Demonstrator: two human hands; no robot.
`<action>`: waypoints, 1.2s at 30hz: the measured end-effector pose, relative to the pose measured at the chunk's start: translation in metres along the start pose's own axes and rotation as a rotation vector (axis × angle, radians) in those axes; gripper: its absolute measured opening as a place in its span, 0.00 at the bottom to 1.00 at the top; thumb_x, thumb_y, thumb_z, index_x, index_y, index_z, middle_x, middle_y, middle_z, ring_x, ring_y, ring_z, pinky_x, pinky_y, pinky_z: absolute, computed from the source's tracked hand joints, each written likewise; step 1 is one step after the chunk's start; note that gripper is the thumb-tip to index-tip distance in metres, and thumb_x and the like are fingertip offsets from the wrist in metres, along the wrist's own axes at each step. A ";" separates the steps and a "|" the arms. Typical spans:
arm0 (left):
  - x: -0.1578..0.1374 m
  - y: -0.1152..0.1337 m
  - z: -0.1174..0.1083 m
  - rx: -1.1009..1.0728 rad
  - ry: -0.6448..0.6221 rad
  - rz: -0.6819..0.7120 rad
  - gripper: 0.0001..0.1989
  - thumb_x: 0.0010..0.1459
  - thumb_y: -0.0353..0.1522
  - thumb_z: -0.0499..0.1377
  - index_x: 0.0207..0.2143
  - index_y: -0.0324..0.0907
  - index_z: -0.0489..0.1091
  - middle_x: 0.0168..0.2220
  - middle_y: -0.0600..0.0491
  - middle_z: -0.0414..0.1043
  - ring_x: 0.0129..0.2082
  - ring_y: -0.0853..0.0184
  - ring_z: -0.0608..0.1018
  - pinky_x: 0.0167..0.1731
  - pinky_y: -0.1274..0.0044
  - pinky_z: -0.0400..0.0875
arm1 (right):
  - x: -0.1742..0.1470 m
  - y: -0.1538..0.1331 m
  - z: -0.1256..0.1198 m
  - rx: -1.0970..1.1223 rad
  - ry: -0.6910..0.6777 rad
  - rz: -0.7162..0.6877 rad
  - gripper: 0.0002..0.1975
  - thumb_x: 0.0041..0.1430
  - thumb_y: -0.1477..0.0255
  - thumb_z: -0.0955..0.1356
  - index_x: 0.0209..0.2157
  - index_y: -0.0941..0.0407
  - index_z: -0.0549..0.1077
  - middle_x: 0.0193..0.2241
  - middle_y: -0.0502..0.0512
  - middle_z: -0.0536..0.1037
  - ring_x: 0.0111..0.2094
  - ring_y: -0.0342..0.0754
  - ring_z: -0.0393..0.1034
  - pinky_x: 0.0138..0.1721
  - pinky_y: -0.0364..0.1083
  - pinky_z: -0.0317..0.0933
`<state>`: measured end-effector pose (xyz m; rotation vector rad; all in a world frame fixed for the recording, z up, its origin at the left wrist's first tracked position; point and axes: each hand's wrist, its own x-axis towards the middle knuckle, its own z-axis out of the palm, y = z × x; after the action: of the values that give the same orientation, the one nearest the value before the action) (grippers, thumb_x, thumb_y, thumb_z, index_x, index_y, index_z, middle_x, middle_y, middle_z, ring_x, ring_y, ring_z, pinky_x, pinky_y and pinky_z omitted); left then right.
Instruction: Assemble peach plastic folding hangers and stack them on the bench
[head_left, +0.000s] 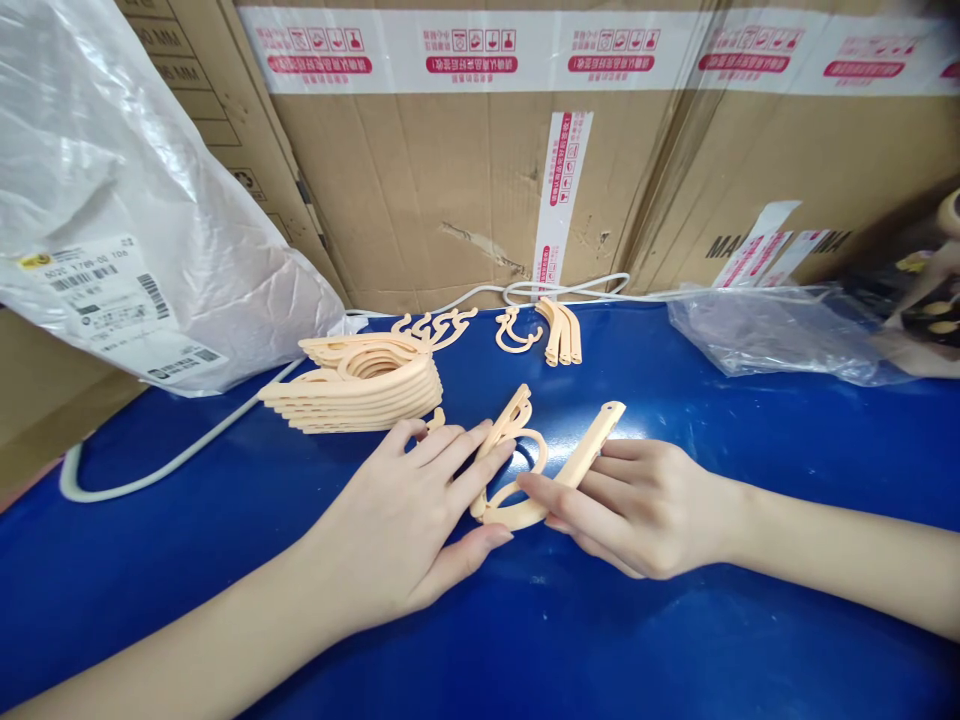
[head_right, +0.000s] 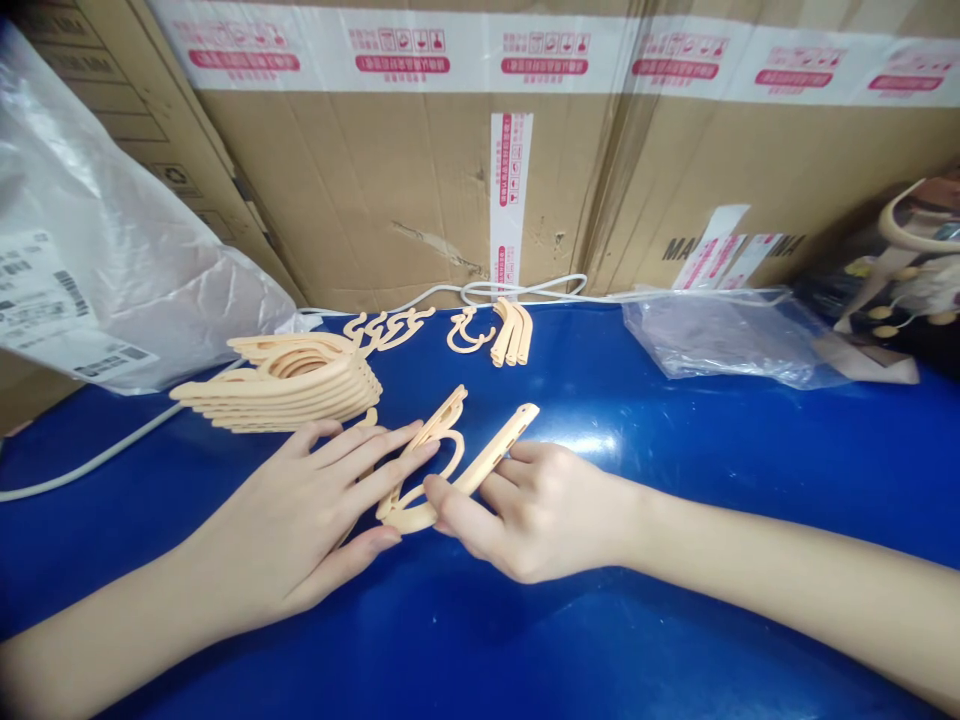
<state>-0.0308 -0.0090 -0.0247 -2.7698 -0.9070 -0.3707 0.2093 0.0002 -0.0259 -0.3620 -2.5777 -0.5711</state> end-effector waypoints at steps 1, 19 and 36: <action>0.000 0.000 0.000 0.005 0.002 0.000 0.25 0.67 0.41 0.43 0.59 0.38 0.62 0.56 0.44 0.67 0.49 0.57 0.71 0.44 0.66 0.59 | 0.000 0.000 0.001 0.007 -0.009 -0.001 0.13 0.65 0.76 0.58 0.43 0.66 0.71 0.21 0.51 0.76 0.20 0.42 0.69 0.19 0.43 0.62; 0.004 0.000 0.000 0.044 -0.032 -0.032 0.22 0.63 0.34 0.46 0.57 0.35 0.65 0.57 0.42 0.66 0.49 0.53 0.70 0.45 0.63 0.66 | -0.003 -0.003 0.002 -0.020 -0.155 -0.103 0.14 0.62 0.83 0.60 0.48 0.71 0.69 0.19 0.49 0.72 0.18 0.42 0.66 0.20 0.45 0.58; -0.003 0.023 -0.007 0.332 0.045 -0.211 0.13 0.56 0.26 0.48 0.38 0.36 0.70 0.25 0.50 0.72 0.24 0.59 0.76 0.20 0.70 0.63 | -0.002 0.000 0.010 -0.002 -0.141 0.029 0.12 0.68 0.72 0.59 0.44 0.63 0.70 0.19 0.45 0.72 0.18 0.40 0.65 0.21 0.46 0.54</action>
<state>-0.0207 -0.0306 -0.0220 -2.3654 -1.1389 -0.2835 0.2069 0.0046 -0.0346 -0.4539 -2.7021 -0.5556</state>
